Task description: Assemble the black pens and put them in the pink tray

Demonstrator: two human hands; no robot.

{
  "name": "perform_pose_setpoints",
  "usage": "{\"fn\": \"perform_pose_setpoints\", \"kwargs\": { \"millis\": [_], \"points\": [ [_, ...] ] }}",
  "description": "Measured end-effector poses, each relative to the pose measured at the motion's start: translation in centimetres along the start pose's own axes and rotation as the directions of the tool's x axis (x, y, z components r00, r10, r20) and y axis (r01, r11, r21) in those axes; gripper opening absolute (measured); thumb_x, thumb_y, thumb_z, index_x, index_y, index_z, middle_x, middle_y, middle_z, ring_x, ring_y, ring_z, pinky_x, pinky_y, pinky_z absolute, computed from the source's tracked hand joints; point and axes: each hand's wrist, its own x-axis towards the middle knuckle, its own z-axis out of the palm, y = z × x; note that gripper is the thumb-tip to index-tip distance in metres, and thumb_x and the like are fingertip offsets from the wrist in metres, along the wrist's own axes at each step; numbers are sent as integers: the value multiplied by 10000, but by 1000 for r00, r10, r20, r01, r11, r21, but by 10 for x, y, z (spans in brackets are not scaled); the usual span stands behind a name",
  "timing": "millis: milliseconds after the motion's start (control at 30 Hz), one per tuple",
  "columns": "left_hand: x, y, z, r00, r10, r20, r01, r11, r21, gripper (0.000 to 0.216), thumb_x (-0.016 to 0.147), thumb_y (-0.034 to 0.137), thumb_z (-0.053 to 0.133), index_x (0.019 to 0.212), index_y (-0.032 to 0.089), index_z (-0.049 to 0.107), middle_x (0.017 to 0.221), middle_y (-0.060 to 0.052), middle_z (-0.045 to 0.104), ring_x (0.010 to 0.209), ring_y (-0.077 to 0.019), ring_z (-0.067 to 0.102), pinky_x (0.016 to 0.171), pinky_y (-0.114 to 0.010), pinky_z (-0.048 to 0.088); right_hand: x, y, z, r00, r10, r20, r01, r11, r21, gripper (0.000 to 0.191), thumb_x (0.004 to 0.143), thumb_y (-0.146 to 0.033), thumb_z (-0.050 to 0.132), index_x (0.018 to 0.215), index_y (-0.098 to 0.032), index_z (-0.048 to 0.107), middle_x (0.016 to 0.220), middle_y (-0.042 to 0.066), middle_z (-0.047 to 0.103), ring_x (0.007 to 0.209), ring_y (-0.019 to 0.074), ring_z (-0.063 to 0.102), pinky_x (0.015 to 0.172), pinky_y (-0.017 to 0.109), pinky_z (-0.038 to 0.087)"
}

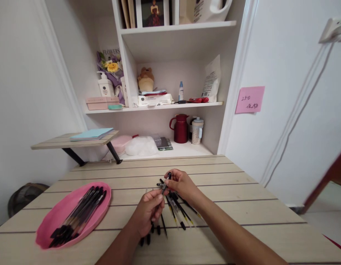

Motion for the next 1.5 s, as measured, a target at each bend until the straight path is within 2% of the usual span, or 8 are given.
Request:
{"fn": "perform_pose_setpoints", "kwargs": {
  "millis": [567, 700, 800, 867, 1067, 1267, 1367, 1500],
  "points": [
    [0, -2, 3, 999, 31, -42, -29, 998, 50, 210, 681, 327, 587, 773, 154, 513, 536, 51, 500, 300, -15, 299, 302, -148, 121, -4, 7, 2, 1000, -2, -25, 2, 999, -36, 271, 598, -355, 639, 759, -176, 514, 494, -72, 455, 447, 86, 474, 465, 214, 357],
    [4, 5, -2, 980, 140, -144, -104, 966, 235, 194, 697, 332, 556, 784, 171, 494, 507, 67, 466, 323, -33, 320, 339, -155, 194, -2, 8, -4, 997, 44, -64, -51, 992, -114, 382, 627, -423, 613, 894, -171, 508, 589, -38, 530, 455, 83, 465, 448, 211, 342],
    [2, 28, -18, 903, 346, -255, -125, 778, 615, 159, 737, 315, 484, 756, 169, 546, 532, 35, 502, 437, -79, 441, 451, -189, 324, -3, 0, -8, 997, 39, -69, -46, 993, -107, 350, 662, -450, 571, 867, -170, 531, 656, -10, 559, 465, 77, 459, 460, 217, 347],
    [-6, 51, -33, 811, 514, -281, 39, 430, 902, 185, 742, 304, 469, 727, 179, 604, 668, -16, 596, 627, -132, 538, 573, -218, 363, -4, -7, -12, 996, 66, -54, -72, 989, -127, 312, 664, -449, 570, 797, -167, 547, 659, -5, 565, 464, 71, 446, 463, 216, 336],
    [-56, 108, -91, 706, 521, -480, 484, 139, 864, 236, 734, 302, 441, 735, 206, 656, 806, -94, 657, 771, -256, 560, 594, -297, 322, -3, -19, -28, 994, 55, -94, -68, 987, -142, 317, 679, -457, 560, 762, -152, 567, 694, 22, 577, 493, 76, 446, 497, 236, 352],
    [-82, 109, -128, 609, 470, -639, 720, 10, 693, 284, 730, 365, 430, 760, 185, 647, 832, -139, 665, 752, -291, 585, 571, -312, 329, -2, -23, -36, 993, 51, -102, -64, 988, -137, 308, 677, -453, 566, 745, -152, 568, 699, 25, 585, 492, 72, 446, 489, 231, 347],
    [-78, 106, -121, 631, 520, -575, 687, -30, 726, 319, 761, 378, 391, 842, 184, 631, 924, -134, 649, 812, -279, 575, 577, -302, 333, -2, -24, -35, 995, 44, -93, -56, 989, -140, 308, 679, -452, 560, 735, -150, 567, 687, 22, 585, 479, 69, 442, 478, 226, 346],
    [-59, 96, -85, 806, 461, -372, 461, -96, 882, 303, 806, 323, 342, 853, 204, 616, 900, -69, 654, 821, -200, 570, 612, -262, 356, -1, -22, -32, 995, 37, -94, -54, 982, -180, 276, 684, -420, 556, 725, -147, 555, 661, 8, 578, 459, 62, 436, 465, 215, 348]
  ]
}}
